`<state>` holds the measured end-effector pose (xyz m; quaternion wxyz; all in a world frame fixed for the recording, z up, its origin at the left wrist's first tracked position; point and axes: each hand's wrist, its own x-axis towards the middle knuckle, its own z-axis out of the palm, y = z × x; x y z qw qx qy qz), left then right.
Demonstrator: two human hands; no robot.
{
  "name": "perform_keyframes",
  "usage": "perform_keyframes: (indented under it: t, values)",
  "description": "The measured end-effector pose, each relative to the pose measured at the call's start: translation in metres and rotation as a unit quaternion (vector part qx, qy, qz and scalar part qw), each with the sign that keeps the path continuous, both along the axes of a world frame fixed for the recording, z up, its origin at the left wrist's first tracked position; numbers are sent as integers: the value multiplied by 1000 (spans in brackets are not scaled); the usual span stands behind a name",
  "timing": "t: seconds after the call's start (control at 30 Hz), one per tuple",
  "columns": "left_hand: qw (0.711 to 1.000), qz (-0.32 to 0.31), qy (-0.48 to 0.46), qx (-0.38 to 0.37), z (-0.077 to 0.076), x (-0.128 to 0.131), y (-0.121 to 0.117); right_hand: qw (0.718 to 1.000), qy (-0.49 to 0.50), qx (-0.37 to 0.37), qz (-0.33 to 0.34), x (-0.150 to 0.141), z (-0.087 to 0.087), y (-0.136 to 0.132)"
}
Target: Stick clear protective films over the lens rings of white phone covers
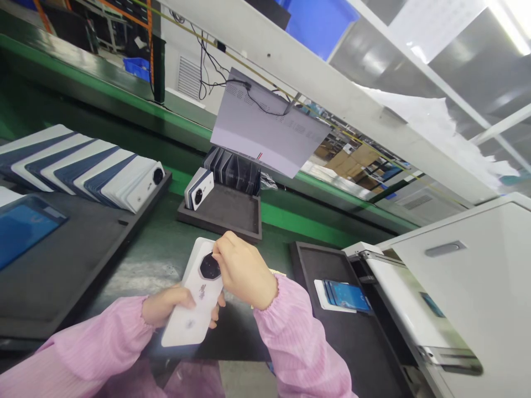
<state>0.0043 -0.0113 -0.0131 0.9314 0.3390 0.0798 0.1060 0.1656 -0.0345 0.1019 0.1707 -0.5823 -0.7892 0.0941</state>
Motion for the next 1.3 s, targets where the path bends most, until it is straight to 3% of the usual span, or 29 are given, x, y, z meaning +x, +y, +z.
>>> perform_keyframes:
  t: [0.33, 0.57, 0.67, 0.73, 0.8, 0.93, 1.07, 1.17, 1.3]
  values:
    - [1000, 3, 7, 10, 0, 1, -2, 1000, 14, -3, -7, 0, 0, 1]
    - [1000, -27, -10, -9, 1, 0, 1, 978, 200, 6, -58, 4, -1, 0]
    - [998, -42, -24, -35, 3, -1, 3, 954, 263, 94, -106, 13, -3, -7]
    - [997, -46, -34, -51, 3, -2, 4, 933, 262, 184, -161, 23, -7, -13]
    - [995, -49, -49, -66, 3, -2, 4, 920, 249, 225, -203, 34, -16, -18]
    - [993, -53, -77, -74, 3, -2, 4, 913, 315, 103, -235, 50, -36, -23]
    - [991, -71, -93, -71, 1, -2, 5, 856, 471, -28, -212, 56, -46, -20]
    - [990, -67, -104, -73, -2, -2, 6, 810, 551, -45, -196, 59, -46, -16]
    - [988, -66, -114, -77, -7, -1, 8, 812, 548, -18, -200, 58, -39, -18]
